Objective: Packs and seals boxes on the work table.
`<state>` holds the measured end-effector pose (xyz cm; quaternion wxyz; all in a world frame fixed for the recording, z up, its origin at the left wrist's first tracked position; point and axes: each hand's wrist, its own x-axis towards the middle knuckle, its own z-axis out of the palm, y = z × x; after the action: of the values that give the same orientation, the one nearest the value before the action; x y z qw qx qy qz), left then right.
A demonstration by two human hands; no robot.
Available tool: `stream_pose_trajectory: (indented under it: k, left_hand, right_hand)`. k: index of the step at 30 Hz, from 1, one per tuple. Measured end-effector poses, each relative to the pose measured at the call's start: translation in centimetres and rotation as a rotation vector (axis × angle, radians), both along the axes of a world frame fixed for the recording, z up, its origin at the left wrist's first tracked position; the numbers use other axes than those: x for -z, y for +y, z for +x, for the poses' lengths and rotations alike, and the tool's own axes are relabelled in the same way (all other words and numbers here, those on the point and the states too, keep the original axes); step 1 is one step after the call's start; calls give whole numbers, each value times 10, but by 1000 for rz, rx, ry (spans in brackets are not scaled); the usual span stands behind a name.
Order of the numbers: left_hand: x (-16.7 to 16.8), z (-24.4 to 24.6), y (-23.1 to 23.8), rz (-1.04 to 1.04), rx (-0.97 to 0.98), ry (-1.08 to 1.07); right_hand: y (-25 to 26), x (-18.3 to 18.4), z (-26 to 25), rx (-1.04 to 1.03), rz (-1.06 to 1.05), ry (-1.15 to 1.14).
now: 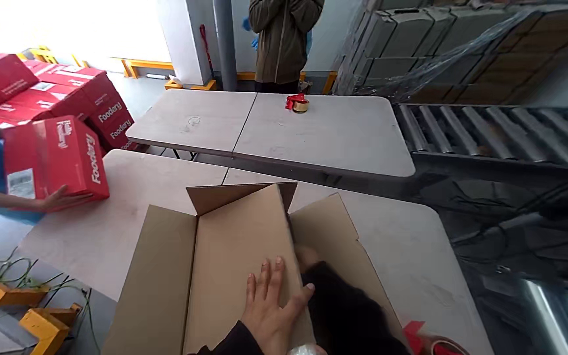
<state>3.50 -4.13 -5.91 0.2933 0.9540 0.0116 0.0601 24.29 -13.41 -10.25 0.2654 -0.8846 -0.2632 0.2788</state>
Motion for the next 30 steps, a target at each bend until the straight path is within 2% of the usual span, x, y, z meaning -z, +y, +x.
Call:
stream_pose_trajectory:
  k: [2,3,5,8,10,13,18,23,25,27,29,30]
  left_hand:
    - [9,-7,6,-126,68,25]
    - [14,-8,13,-192,118,66]
    - [34,-14,24,-181,224,88]
    - [62,-23,31,0,387,69]
    - [80,-24,31,21,421,24]
    - [102,-20,26,58,423,15]
    - [137,-11,22,152,370,79]
    - [138,-8,14,258,390,52]
    - [132,-3,13,193,418,109]
    - [129,-1,12,134,439,176]
    - [133,0,13,115,444,214]
    - [134,0,15,110,451,231]
  right_hand:
    - [-16,-36,-10,41,396,-217]
    - [-7,-56,-20,11,457,-280]
    - [28,-64,-51,-168,328,-360]
    - [74,-17,-69,-410,-260,-324]
    - [76,18,-60,-440,-374,-395]
    - [65,39,-51,-457,-356,-450]
    - [60,107,-42,-388,-88,-667]
    - [48,111,-38,-347,19,-530]
    - [49,101,-31,-292,191,-403]
    - [63,64,-18,-278,460,-396]
    - [93,-6,9,-344,568,-651]
    - [108,-39,28,-361,525,-779]
